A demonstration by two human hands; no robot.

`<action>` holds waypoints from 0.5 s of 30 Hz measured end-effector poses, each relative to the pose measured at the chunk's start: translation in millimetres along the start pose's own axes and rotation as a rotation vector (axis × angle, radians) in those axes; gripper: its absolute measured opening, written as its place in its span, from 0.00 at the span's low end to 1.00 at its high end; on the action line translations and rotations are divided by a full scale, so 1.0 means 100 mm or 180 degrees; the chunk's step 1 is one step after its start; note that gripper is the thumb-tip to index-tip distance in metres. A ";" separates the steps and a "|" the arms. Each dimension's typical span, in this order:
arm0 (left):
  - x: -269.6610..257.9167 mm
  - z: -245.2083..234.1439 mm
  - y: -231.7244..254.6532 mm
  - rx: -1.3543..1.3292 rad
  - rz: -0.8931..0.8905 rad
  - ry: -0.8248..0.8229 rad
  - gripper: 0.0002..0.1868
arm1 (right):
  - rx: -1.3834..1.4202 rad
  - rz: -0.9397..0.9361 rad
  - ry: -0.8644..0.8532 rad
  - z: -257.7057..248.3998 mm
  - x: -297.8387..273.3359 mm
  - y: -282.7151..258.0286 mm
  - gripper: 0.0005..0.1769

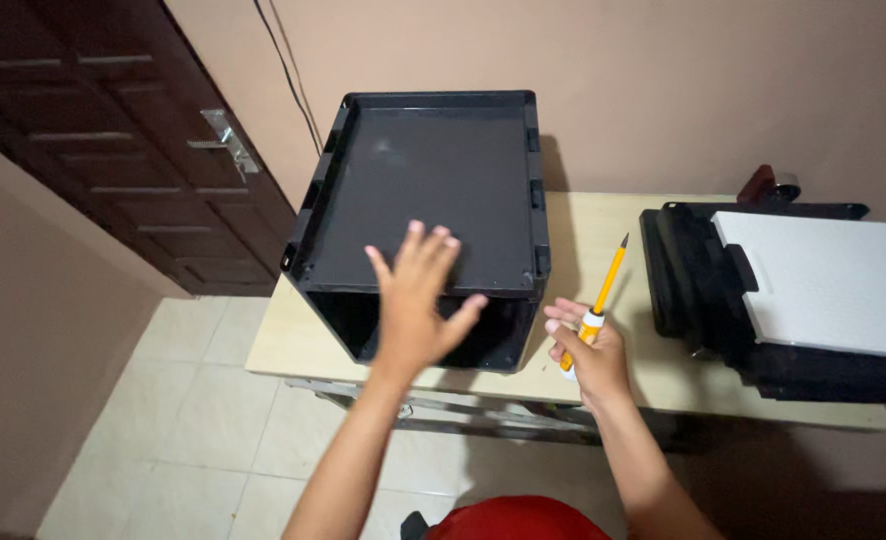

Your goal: The person assembles a black plastic storage box by fitting side panels, a front panel, and a top lid onto a base. They use a yellow utility knife to pry and align the interlocking edges, then press the parts together to form a closed box.

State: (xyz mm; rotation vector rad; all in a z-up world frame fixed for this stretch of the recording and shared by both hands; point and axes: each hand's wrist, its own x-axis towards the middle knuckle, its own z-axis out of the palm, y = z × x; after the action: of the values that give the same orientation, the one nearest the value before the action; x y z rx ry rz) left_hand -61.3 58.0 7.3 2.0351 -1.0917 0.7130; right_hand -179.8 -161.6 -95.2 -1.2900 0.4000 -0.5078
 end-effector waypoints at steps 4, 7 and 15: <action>-0.12 0.38 0.31 0.0411 0.0235 0.0126 0.33 | -0.0139 -0.0115 -0.0108 -0.02 -0.02 0.01 0.25; -0.20 0.56 0.40 0.0389 0.0208 0.0374 0.28 | -0.0251 -0.0386 -0.0121 0.03 0.01 0.00 0.24; -0.21 0.66 0.42 0.0218 -0.0019 0.0653 0.24 | -0.0289 -0.0644 0.0091 0.16 0.15 0.00 0.19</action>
State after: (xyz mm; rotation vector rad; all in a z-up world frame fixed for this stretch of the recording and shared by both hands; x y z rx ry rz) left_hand -98.5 -0.7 -33.3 1.9705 -0.9540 0.9449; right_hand -158.7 -157.5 -91.5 -1.4204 0.3208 -0.6857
